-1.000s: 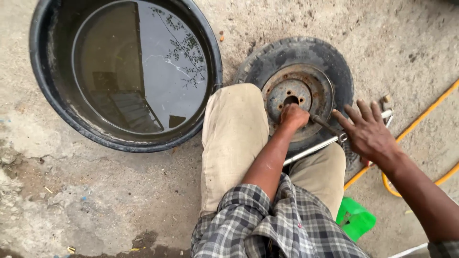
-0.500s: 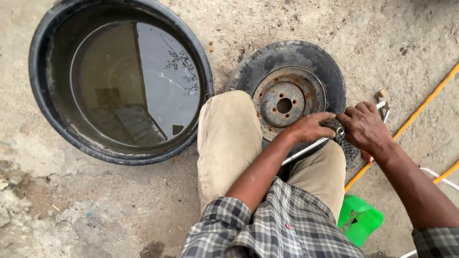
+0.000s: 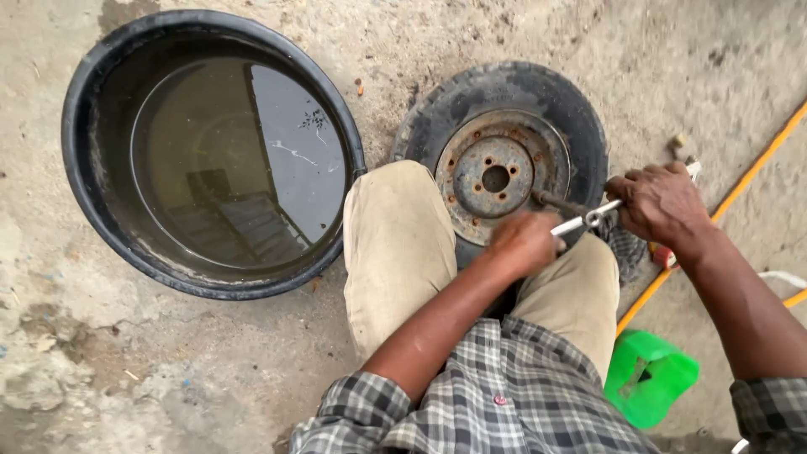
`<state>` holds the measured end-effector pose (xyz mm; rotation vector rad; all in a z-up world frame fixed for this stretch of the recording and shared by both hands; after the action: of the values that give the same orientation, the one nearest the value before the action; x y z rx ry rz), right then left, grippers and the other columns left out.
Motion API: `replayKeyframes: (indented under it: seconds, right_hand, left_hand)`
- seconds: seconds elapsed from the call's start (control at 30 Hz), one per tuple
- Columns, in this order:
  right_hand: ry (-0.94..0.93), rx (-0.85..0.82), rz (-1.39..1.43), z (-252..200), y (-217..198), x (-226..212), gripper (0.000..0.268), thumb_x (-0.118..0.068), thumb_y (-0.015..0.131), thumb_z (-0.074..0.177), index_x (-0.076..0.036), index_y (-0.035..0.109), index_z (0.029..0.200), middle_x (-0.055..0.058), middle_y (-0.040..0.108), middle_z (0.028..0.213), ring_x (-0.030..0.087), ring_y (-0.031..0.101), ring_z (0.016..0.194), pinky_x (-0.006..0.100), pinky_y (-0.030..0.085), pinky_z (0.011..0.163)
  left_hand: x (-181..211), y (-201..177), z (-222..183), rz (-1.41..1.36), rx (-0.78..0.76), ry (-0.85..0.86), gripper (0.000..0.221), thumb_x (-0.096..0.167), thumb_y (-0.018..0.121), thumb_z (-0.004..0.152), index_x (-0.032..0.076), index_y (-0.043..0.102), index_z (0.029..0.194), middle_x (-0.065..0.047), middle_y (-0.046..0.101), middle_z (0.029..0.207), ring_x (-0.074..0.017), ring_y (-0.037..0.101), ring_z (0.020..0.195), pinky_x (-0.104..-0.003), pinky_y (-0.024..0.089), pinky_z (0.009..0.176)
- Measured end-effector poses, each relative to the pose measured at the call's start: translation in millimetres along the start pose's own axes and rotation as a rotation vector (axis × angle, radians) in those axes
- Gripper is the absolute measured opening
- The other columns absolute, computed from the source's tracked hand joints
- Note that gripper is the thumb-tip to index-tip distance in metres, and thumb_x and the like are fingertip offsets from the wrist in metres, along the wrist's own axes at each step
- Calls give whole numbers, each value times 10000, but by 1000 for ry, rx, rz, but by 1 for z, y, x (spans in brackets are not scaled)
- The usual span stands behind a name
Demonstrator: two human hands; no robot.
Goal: The person uses a socket wrench to remove bolts from a wheel rim and then uses metal bars to pry the tire away from the rim. After loosening the tire, they remove the inner tube and pull the rim out of the tire.
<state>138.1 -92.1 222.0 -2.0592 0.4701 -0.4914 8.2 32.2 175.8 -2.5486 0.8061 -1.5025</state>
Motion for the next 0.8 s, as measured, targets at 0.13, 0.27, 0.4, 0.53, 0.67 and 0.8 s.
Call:
replayKeyframes:
  seconds: [0.13, 0.27, 0.4, 0.53, 0.67, 0.8]
  right_hand:
    - [232, -303, 12, -32, 51, 7, 223, -191, 468, 1089, -238, 686, 1099, 35, 644, 711, 209, 643, 660, 350, 544, 718]
    - [387, -45, 476, -62, 64, -10, 345, -315, 607, 920, -177, 729, 1211, 139, 743, 863, 347, 699, 736, 498, 560, 649]
    - [615, -42, 843, -81, 95, -39, 489, -397, 689, 914, -74, 655, 1279, 140, 711, 768, 262, 676, 647, 427, 530, 620]
    - [768, 221, 1616, -95, 111, -98, 367, -298, 664, 1027, 15, 589, 1202, 21, 561, 761, 138, 510, 626, 308, 434, 551]
    - [932, 287, 1976, -76, 84, -127, 302, -296, 604, 1043, -2, 661, 1077, 18, 562, 701, 121, 488, 563, 282, 420, 515]
    - [876, 311, 1841, -85, 100, -90, 314, -289, 585, 1061, 3, 674, 989, 41, 581, 698, 121, 511, 565, 276, 430, 524]
  left_hand:
    - [5, -50, -6, -7, 24, -38, 309, 392, 728, 912, 179, 782, 1130, -79, 780, 1113, -241, 714, 983, -452, 528, 849]
    - [6, -77, 35, -24, 89, -26, 411, 519, 693, 875, 213, 755, 1142, -50, 752, 1084, -222, 699, 918, -400, 552, 745]
    - [8, -79, 125, 7, 549, 265, 683, 723, 570, 889, 172, 676, 1278, -109, 713, 1220, -256, 684, 1032, -362, 546, 755]
    - [44, -63, 177, -98, 441, 201, 782, 752, 443, 928, 164, 602, 1419, -98, 741, 1270, -201, 737, 970, -286, 543, 686]
    - [67, -61, 143, -182, 500, 189, 960, 726, 417, 948, 54, 271, 1617, -282, 444, 1547, -363, 665, 1119, -418, 545, 769]
    - [26, -8, 87, -313, 468, 237, 1123, 579, 577, 1030, -161, -47, 1599, -431, 55, 1667, -553, 181, 1541, -536, 212, 1246]
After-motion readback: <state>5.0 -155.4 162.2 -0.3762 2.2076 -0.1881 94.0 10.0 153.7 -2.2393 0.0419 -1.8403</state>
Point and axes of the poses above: each hand's wrist, its own z-axis towards the middle knuckle, its own y-axis out of the palm, x = y × z, the point moved 8 cm from there along z, towards the middle knuckle
